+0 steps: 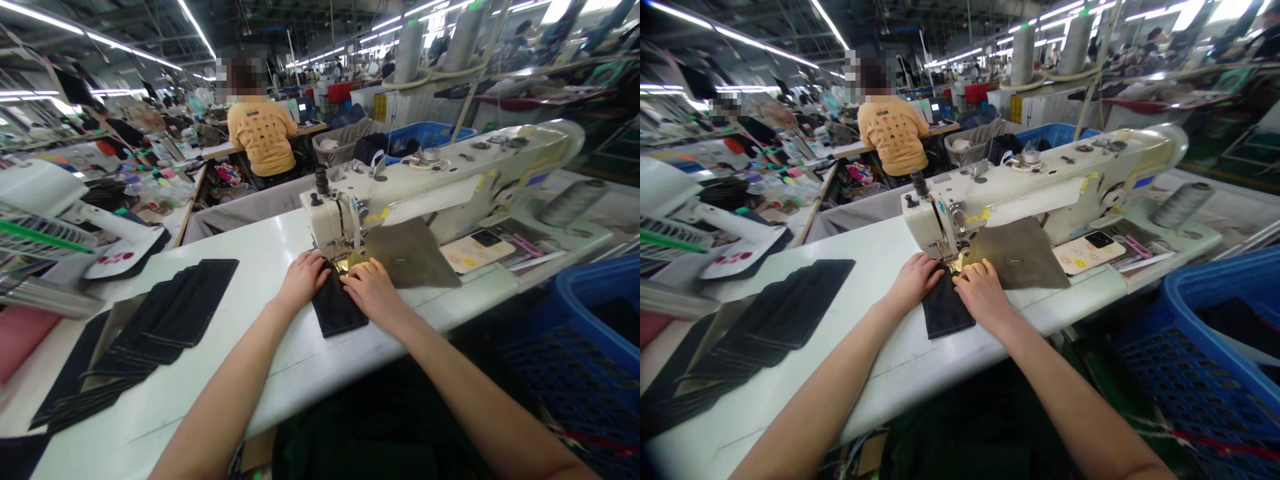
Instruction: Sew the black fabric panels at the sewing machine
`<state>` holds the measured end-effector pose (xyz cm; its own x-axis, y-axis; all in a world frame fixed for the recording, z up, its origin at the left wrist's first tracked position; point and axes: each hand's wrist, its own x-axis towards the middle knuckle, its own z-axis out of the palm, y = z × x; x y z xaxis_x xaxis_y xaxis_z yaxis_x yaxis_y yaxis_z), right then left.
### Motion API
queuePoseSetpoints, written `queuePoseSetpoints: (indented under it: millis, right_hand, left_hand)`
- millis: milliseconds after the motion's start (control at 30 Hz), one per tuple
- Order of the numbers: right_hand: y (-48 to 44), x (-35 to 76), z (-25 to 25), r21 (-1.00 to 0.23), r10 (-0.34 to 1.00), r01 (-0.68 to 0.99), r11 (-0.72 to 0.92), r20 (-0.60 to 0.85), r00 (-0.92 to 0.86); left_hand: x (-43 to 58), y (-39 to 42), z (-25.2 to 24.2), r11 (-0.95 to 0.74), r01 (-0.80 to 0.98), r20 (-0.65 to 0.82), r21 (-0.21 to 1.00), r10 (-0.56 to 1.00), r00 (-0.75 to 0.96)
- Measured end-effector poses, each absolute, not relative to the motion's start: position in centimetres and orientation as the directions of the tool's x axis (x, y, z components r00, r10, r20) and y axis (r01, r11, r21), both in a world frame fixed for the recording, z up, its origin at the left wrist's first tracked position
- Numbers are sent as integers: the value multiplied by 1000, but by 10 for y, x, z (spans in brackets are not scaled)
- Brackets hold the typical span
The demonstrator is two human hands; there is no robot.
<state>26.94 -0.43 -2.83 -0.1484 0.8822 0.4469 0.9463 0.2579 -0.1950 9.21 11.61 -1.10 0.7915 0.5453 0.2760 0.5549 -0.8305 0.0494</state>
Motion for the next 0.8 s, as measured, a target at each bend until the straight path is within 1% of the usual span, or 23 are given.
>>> queuePoseSetpoints:
  millis: [133, 233, 267, 300, 333, 400, 433, 467, 500, 533, 567, 633, 700, 767, 800]
  right_hand:
    - [-19, 273, -28, -263, 865, 927, 266, 489, -109]
    - [-32, 278, -30, -282, 845, 930, 235, 531, -52]
    - [-35, 279, -31, -280, 838, 933, 224, 545, -38]
    - [-38, 280, -33, -276, 831, 937, 216, 556, -27]
    - [-39, 281, -35, -272, 826, 939, 211, 564, -22]
    - [-40, 282, -37, -262, 819, 941, 213, 574, -25]
    - [-40, 283, -38, -257, 816, 942, 217, 577, -30]
    - [-39, 283, -39, -254, 814, 941, 222, 580, -35]
    - [-39, 282, -40, -253, 812, 941, 227, 583, -40]
    - [-39, 282, -40, -253, 809, 939, 232, 586, -42]
    - [-40, 282, -40, -255, 808, 938, 235, 588, -43]
    - [-40, 282, -40, -259, 806, 936, 238, 590, -42]
    - [-41, 281, -41, -261, 807, 934, 242, 589, -45]
    - [-42, 283, -41, -256, 808, 936, 243, 587, -49]
    - [-42, 286, -40, -253, 808, 937, 240, 587, -48]
  left_hand:
    - [82, 118, -14, -822, 564, 295, 78, 560, 775]
    - [65, 112, -9, -836, 535, 267, 119, 546, 794]
    - [59, 108, -5, -825, 550, 259, 128, 564, 784]
    - [53, 102, -1, -788, 602, 255, 129, 613, 748]
    - [48, 94, 3, -716, 688, 252, 119, 692, 676]
    - [41, 77, 11, -479, 876, 223, 66, 862, 455]
    - [39, 69, 14, -359, 933, 189, 33, 919, 347]
    - [37, 62, 15, -277, 961, 144, 6, 951, 274]
    - [36, 57, 16, -244, 970, 96, -4, 965, 243]
    - [34, 53, 15, -252, 968, 57, 15, 966, 250]
    - [32, 50, 13, -278, 959, 36, 61, 961, 276]
    - [27, 50, 10, -320, 927, 48, 198, 947, 317]
    - [18, 57, 10, -317, 891, 70, 326, 948, 311]
    - [4, 71, 17, -293, 873, 71, 391, 955, 289]
    - [-6, 81, 23, -294, 872, 65, 391, 954, 292]
